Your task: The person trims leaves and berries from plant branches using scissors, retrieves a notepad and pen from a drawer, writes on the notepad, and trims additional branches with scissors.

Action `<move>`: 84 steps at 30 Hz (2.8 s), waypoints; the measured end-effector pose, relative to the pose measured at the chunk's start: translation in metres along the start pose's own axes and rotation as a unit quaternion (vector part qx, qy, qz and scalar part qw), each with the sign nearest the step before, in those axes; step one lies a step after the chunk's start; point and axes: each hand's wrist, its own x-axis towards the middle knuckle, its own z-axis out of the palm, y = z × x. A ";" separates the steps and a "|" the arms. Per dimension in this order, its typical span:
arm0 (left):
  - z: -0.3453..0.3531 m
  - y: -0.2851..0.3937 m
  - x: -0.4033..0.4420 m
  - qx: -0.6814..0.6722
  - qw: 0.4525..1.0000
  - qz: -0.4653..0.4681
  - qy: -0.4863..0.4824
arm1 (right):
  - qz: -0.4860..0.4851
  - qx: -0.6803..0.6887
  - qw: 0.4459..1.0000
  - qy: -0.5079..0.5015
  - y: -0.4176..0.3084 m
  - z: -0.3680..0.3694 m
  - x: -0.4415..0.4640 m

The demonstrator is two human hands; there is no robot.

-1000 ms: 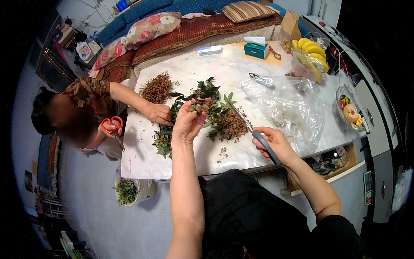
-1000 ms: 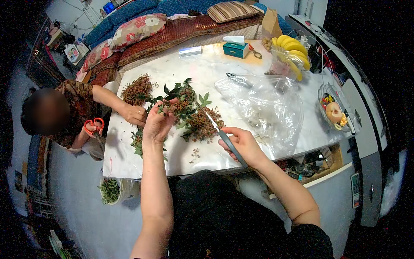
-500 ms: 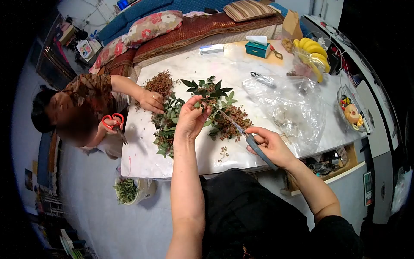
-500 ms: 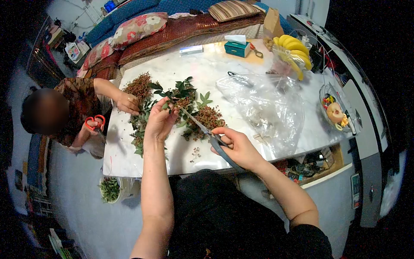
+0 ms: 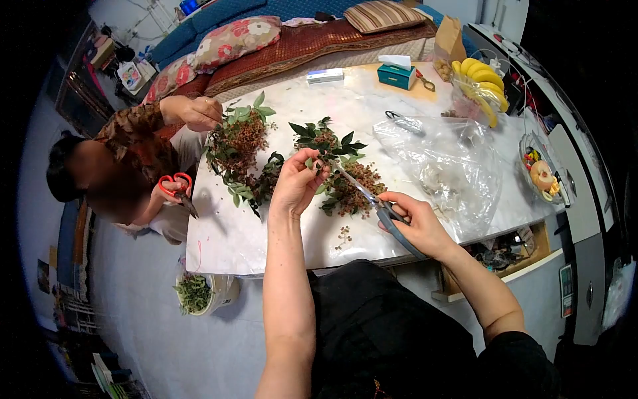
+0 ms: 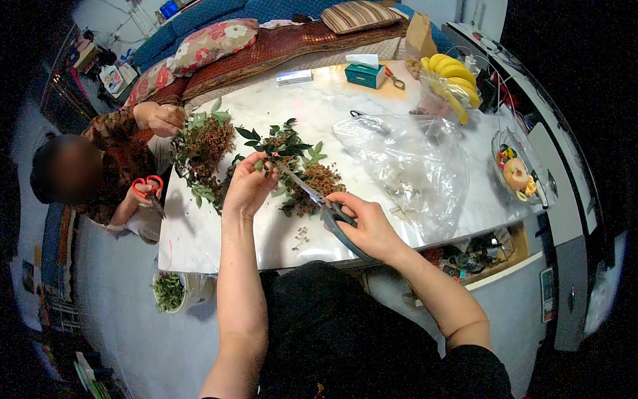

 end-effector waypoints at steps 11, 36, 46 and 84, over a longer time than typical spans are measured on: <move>-0.002 -0.001 0.001 -0.003 1.000 -0.006 0.002 | 0.018 0.099 0.995 0.009 0.013 0.001 0.002; -0.190 0.155 -0.324 0.282 0.726 0.287 0.557 | -0.079 -0.201 0.973 0.083 0.109 0.002 0.010; -0.373 0.125 -0.395 0.396 0.574 0.038 0.716 | -0.067 -0.193 0.975 0.090 0.113 0.001 0.008; -0.044 0.071 0.005 0.778 0.535 0.259 0.204 | -0.019 -0.237 0.963 0.125 0.083 0.013 -0.002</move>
